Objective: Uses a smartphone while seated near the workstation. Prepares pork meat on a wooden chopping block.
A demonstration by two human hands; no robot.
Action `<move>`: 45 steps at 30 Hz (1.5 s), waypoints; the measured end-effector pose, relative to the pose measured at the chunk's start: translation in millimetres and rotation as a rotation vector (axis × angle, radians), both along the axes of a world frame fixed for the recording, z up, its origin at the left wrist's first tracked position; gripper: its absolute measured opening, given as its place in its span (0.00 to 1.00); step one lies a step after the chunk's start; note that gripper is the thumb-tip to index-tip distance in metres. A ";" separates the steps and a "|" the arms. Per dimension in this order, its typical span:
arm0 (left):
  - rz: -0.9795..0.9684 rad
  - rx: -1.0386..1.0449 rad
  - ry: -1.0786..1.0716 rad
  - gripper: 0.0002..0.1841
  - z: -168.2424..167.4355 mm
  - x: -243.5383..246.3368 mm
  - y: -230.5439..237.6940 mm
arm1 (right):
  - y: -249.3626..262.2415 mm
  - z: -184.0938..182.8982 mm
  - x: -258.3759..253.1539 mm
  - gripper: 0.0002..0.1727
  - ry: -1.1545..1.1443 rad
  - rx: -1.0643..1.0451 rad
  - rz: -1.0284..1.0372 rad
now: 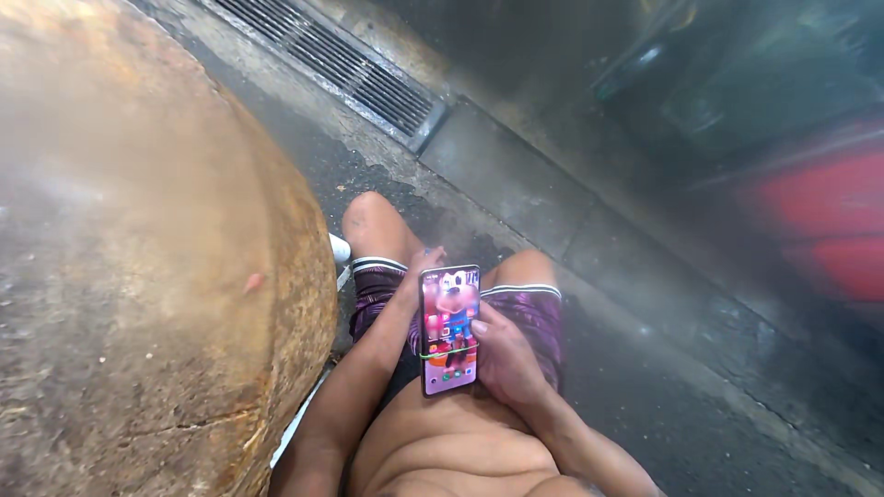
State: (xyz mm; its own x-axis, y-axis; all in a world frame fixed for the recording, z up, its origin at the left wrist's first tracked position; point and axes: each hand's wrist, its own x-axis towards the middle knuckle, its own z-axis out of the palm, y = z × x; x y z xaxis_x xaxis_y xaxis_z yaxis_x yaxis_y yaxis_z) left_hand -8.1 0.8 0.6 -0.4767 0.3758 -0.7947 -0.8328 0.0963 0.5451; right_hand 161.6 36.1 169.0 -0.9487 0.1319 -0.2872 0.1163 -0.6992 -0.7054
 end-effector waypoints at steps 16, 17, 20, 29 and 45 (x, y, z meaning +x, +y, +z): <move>-0.017 0.107 -0.016 0.12 -28.3 7.0 -9.9 | 2.5 -5.3 -0.1 0.30 0.055 0.029 0.022; -0.017 0.108 -0.012 0.11 -28.9 7.3 -10.3 | 2.4 -5.5 0.0 0.31 0.054 0.020 0.022; -0.013 0.104 0.006 0.11 -32.8 7.9 -10.2 | 2.4 -5.8 0.2 0.32 0.049 0.010 0.022; 0.092 0.203 -0.051 0.09 -25.3 8.8 -11.1 | 1.9 -3.9 -1.9 0.33 0.033 0.001 0.038; 0.067 0.205 0.002 0.10 -8.8 10.7 -15.2 | 0.9 -2.6 -2.7 0.36 0.025 -0.002 0.033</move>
